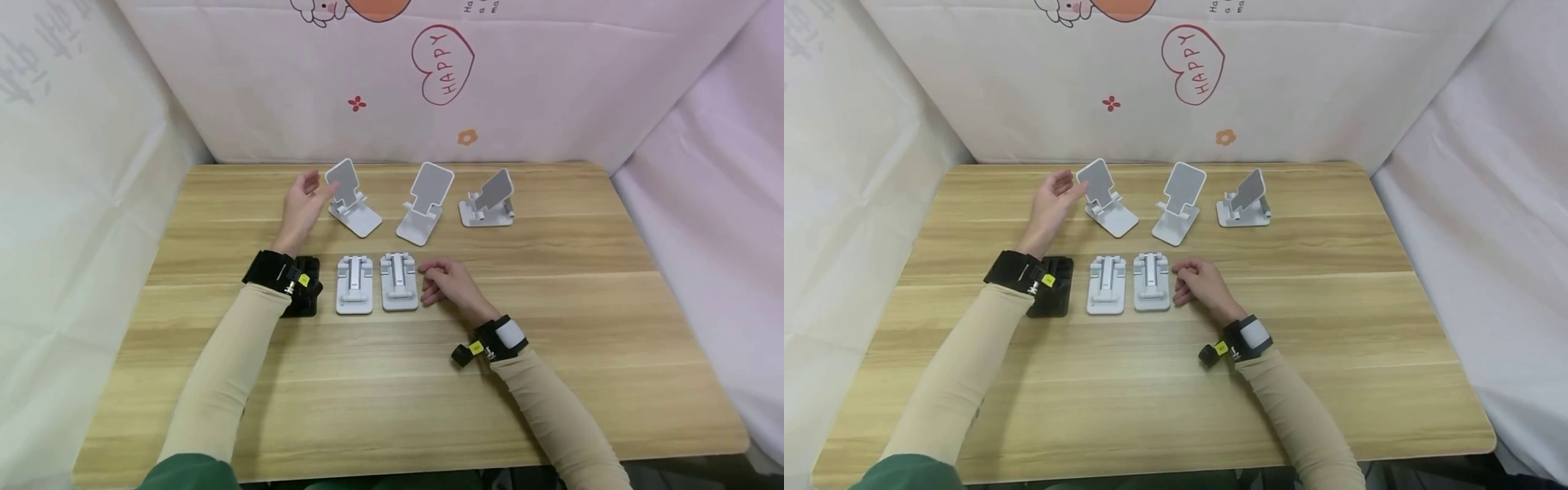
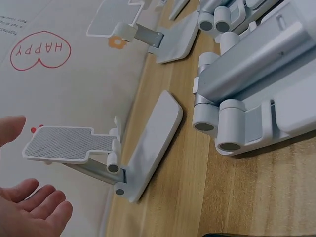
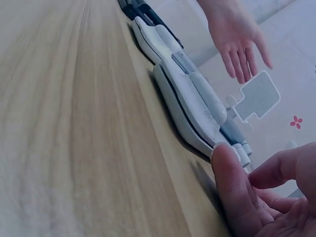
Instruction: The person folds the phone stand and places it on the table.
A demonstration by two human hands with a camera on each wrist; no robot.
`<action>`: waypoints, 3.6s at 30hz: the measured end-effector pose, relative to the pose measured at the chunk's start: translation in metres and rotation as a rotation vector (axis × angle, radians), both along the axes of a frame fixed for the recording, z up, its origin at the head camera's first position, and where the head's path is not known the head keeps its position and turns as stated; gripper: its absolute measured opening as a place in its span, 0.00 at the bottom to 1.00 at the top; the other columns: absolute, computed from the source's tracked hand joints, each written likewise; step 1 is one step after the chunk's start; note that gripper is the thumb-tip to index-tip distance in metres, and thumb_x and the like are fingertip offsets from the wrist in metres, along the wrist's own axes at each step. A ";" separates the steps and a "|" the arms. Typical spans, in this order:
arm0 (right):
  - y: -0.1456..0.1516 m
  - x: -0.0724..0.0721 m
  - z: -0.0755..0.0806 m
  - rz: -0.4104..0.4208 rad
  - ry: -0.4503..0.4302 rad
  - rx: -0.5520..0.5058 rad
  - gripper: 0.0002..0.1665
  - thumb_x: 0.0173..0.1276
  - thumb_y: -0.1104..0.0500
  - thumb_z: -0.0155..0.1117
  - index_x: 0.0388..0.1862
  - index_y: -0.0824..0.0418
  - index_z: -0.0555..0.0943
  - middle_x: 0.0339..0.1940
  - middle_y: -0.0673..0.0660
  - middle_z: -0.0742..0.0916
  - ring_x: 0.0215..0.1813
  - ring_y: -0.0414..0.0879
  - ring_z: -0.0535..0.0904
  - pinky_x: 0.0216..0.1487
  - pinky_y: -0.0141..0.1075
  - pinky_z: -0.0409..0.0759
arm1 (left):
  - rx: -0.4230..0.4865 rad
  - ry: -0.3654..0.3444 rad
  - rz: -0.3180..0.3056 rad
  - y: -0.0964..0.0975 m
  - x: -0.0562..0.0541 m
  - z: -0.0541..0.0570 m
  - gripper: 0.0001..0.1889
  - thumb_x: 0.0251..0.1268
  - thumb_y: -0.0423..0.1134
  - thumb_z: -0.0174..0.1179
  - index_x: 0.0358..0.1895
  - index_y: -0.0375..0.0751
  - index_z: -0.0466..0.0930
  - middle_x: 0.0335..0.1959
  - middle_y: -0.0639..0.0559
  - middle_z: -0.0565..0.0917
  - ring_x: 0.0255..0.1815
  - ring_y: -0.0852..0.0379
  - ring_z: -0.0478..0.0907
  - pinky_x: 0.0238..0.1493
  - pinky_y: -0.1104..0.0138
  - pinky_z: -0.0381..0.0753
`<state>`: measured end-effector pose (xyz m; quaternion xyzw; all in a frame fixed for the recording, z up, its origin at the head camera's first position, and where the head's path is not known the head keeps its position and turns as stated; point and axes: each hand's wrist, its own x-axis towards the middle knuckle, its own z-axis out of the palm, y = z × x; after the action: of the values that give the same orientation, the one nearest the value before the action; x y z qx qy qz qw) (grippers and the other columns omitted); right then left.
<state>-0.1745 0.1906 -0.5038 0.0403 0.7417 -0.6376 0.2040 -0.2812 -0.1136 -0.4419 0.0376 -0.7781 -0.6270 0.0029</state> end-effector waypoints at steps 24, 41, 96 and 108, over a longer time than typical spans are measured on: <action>0.000 -0.002 0.015 -0.074 0.108 -0.074 0.19 0.82 0.63 0.51 0.64 0.74 0.74 0.38 0.65 0.84 0.31 0.44 0.85 0.39 0.37 0.90 | -0.052 0.059 0.040 0.011 -0.023 -0.008 0.23 0.72 0.32 0.64 0.68 0.33 0.77 0.63 0.36 0.82 0.63 0.45 0.81 0.65 0.62 0.81; 0.000 0.004 0.014 -0.180 0.187 -0.178 0.20 0.83 0.65 0.49 0.65 0.79 0.71 0.38 0.65 0.83 0.30 0.42 0.84 0.37 0.33 0.89 | -0.009 0.149 0.086 0.018 -0.005 0.007 0.20 0.73 0.32 0.63 0.65 0.33 0.79 0.60 0.36 0.84 0.57 0.46 0.85 0.58 0.65 0.85; -0.033 0.001 0.024 0.038 -0.004 -0.477 0.18 0.85 0.59 0.48 0.60 0.67 0.79 0.40 0.56 0.91 0.39 0.45 0.89 0.41 0.36 0.90 | -0.091 0.192 -0.533 0.030 0.089 0.062 0.16 0.70 0.31 0.67 0.58 0.31 0.84 0.47 0.39 0.90 0.42 0.49 0.88 0.43 0.66 0.88; -0.035 0.003 0.021 0.076 0.022 -0.422 0.23 0.82 0.63 0.51 0.69 0.77 0.70 0.42 0.54 0.90 0.37 0.44 0.88 0.38 0.34 0.90 | -0.085 0.166 -0.576 0.029 0.091 0.056 0.18 0.71 0.32 0.66 0.62 0.33 0.82 0.51 0.39 0.89 0.48 0.49 0.88 0.49 0.63 0.89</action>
<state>-0.1720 0.1561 -0.4832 -0.0384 0.5949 -0.7710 0.2239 -0.1902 -0.0842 -0.3856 -0.2362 -0.7793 -0.5699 -0.1097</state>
